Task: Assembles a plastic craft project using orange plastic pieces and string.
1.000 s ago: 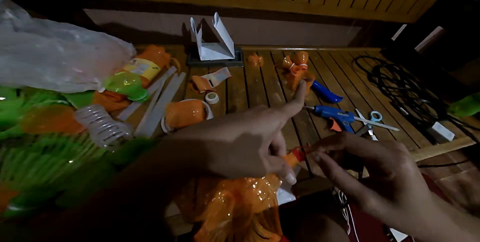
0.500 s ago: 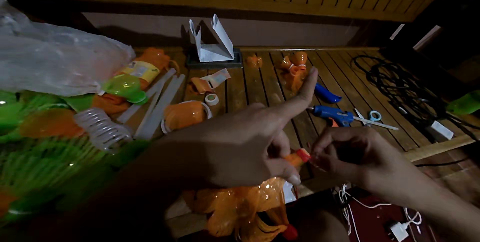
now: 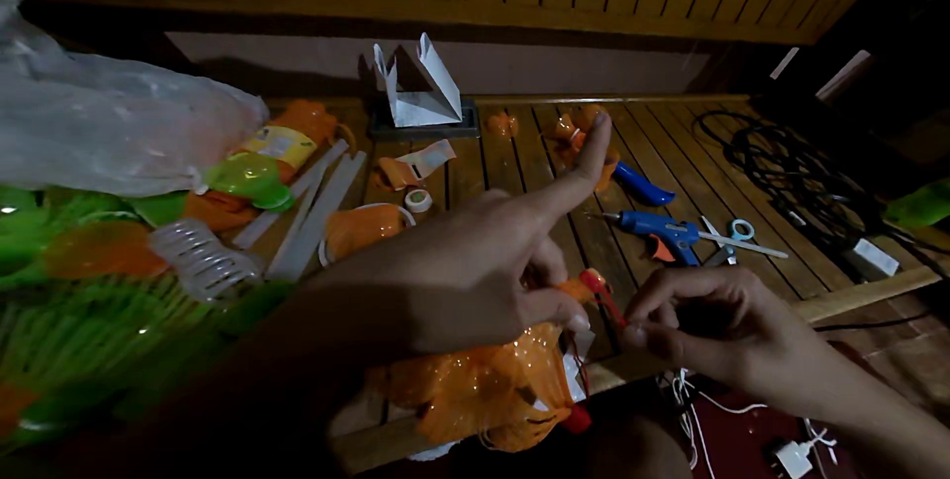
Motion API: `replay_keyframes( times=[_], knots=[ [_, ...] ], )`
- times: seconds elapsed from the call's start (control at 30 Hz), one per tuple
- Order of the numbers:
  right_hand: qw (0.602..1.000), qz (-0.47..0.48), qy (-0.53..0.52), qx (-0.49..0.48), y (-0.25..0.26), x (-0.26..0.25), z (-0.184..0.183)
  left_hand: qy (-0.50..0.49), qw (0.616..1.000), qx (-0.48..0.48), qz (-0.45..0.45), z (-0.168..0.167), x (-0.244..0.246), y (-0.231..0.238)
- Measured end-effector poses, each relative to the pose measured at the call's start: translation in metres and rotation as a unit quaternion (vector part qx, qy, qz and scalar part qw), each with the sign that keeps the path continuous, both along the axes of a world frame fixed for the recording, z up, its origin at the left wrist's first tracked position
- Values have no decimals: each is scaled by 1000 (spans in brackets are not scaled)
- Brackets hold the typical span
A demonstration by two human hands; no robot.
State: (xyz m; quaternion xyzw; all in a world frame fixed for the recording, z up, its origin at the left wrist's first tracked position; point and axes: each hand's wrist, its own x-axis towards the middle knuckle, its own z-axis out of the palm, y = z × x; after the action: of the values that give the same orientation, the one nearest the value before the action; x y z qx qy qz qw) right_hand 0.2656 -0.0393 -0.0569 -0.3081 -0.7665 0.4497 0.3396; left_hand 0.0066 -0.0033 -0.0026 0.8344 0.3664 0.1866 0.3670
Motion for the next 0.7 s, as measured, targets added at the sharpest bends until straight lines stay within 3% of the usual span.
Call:
replay_keyframes(
  times=[0.1, 0.27, 0.47, 0.53, 0.7],
  knots=[
    [1000, -5, -13, -25, 5, -1, -1, -30, 997, -13, -70, -3, -4, 1],
    [989, 86, -73, -93, 23, -14, 20, -59, 969, -37, -235, -16, -3, 7],
    [968, 68, -157, -184, 31, -37, 59, 36, 982, -63, -177, -13, 3, -1],
    [976, 60, -138, -154, 25, -38, 62, 47, 986, -16, -162, -17, 1, 1],
    [993, -10, -113, 28, 2, -25, 51, 50, 988, -25, -146, -21, 1, 5]
  ],
)
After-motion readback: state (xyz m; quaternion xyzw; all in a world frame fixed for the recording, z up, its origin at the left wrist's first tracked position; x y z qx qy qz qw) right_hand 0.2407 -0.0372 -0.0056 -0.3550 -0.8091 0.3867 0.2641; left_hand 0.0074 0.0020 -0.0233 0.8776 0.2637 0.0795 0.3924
